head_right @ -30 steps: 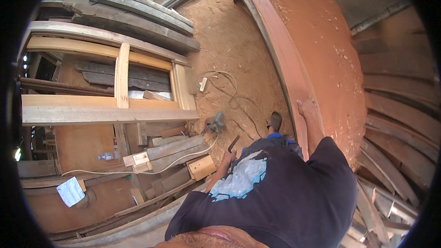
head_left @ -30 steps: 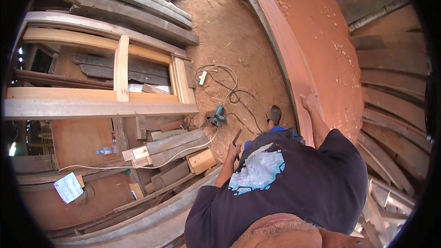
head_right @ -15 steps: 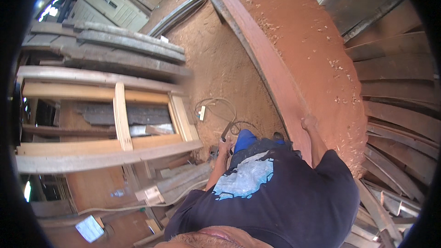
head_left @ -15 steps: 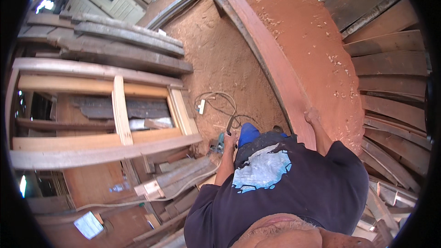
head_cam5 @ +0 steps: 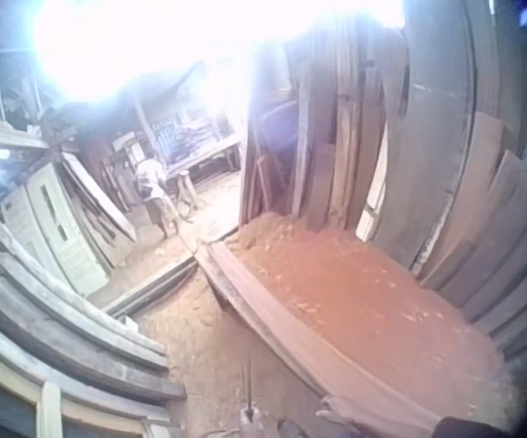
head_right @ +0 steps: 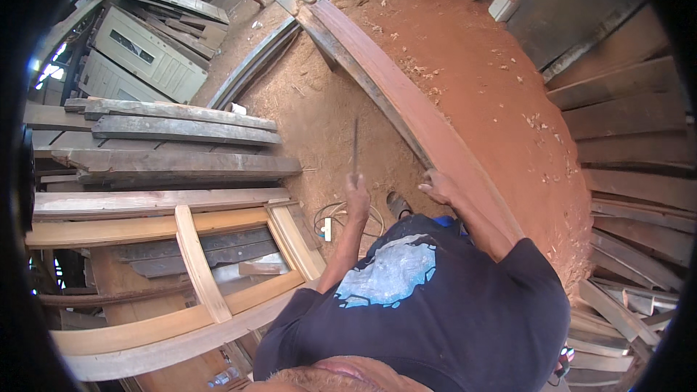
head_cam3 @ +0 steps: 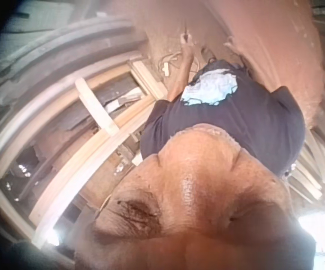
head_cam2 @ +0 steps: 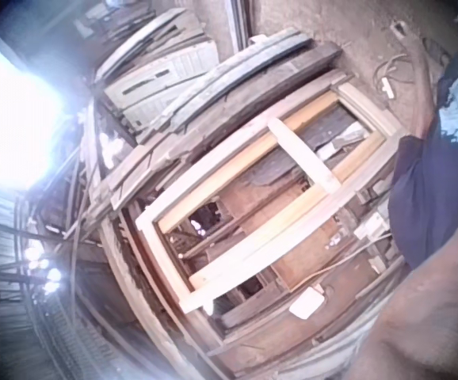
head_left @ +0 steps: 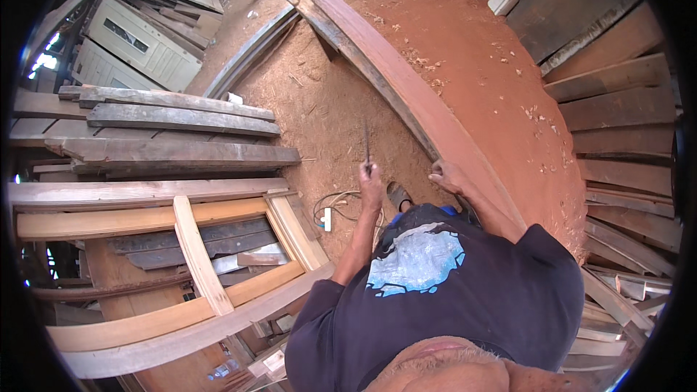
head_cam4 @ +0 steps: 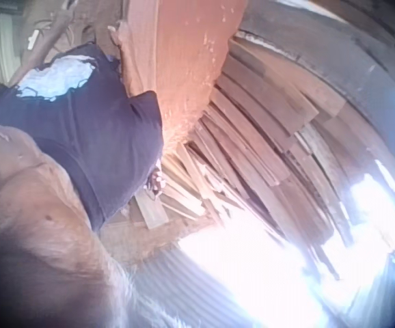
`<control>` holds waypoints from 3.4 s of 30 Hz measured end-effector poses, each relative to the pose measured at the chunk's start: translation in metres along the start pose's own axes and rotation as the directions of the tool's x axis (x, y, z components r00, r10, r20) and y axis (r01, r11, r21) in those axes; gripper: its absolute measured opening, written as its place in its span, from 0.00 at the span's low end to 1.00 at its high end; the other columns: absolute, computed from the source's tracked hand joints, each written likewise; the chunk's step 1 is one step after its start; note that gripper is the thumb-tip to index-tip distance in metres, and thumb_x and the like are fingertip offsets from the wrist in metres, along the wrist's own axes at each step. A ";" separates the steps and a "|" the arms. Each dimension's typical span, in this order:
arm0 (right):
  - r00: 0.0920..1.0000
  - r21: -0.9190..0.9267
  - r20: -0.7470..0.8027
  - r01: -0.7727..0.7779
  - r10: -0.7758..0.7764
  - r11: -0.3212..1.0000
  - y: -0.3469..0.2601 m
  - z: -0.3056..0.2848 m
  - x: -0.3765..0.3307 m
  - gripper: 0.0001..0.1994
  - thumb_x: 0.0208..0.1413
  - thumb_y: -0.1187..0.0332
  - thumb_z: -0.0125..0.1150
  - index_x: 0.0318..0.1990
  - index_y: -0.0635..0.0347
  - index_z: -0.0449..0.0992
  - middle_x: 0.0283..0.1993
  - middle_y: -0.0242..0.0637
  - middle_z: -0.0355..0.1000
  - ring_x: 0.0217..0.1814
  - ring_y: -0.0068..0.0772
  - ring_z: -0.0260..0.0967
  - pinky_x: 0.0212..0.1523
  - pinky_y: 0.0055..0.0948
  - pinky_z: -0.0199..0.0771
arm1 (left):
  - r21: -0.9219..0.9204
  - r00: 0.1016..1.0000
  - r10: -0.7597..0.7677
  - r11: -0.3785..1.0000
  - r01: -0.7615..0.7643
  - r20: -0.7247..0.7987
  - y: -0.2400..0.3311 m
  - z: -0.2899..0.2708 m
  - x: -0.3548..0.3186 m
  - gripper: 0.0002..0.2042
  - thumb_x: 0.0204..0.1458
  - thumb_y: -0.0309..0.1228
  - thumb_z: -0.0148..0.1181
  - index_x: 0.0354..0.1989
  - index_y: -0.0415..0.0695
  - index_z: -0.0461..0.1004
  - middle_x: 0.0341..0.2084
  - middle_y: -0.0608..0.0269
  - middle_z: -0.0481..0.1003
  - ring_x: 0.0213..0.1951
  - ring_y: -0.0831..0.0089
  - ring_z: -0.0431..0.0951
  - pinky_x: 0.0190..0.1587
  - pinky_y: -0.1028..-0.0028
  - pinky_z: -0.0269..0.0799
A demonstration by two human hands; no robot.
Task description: The person smooths a long wooden plank using a handheld electric sander and a metal file. They repeatedly sand the plank's surface and edges, then use the file to refine the edges, occasionally pausing to inspect the work.
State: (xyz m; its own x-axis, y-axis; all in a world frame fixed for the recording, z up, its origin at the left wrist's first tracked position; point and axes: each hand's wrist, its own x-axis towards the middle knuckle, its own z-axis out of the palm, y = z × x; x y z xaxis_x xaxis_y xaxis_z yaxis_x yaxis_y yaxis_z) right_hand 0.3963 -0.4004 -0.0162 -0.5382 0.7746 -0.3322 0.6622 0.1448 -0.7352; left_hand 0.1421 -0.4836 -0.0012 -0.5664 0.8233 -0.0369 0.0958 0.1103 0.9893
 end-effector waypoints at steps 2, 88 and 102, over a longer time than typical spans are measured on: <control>0.975 0.038 -0.154 0.168 -0.160 0.985 -0.038 0.003 0.034 0.28 0.54 0.57 0.67 0.58 0.65 0.72 0.50 0.54 0.75 0.53 0.51 0.74 0.56 0.46 0.72 | -0.022 0.985 -0.003 1.000 0.007 0.170 0.029 0.011 0.036 0.16 0.68 0.34 0.50 0.59 0.39 0.66 0.38 0.68 0.71 0.39 0.80 0.70 0.42 0.75 0.69; -0.284 0.725 0.334 0.687 0.899 -0.052 -0.057 0.072 0.324 0.09 0.56 0.71 0.59 0.26 0.67 0.75 0.22 0.41 0.73 0.17 0.36 0.70 0.15 0.37 0.65 | -0.600 -0.587 -0.357 0.085 -0.795 0.727 0.007 0.241 0.483 0.61 0.32 0.49 0.79 0.77 0.69 0.43 0.68 0.39 0.50 0.62 0.33 0.57 0.64 0.35 0.50; -0.143 0.649 0.516 0.709 0.844 -0.276 -0.060 0.041 0.301 0.19 0.59 0.60 0.59 0.41 0.74 0.76 0.33 0.47 0.78 0.22 0.38 0.73 0.21 0.42 0.69 | -0.629 -0.607 -0.329 0.048 -0.776 0.723 -0.042 0.258 0.496 0.58 0.36 0.46 0.76 0.77 0.70 0.42 0.64 0.38 0.53 0.60 0.34 0.58 0.62 0.35 0.52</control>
State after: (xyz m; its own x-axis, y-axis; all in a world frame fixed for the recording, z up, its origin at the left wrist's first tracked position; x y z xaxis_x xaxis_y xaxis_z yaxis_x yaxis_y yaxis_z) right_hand 0.1730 -0.2009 -0.0964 0.3671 -0.3064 -0.8783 -0.9029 0.1098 -0.4157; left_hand 0.0685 0.0643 -0.0972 0.9044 -0.1333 -0.4054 -0.0711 -0.9837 0.1649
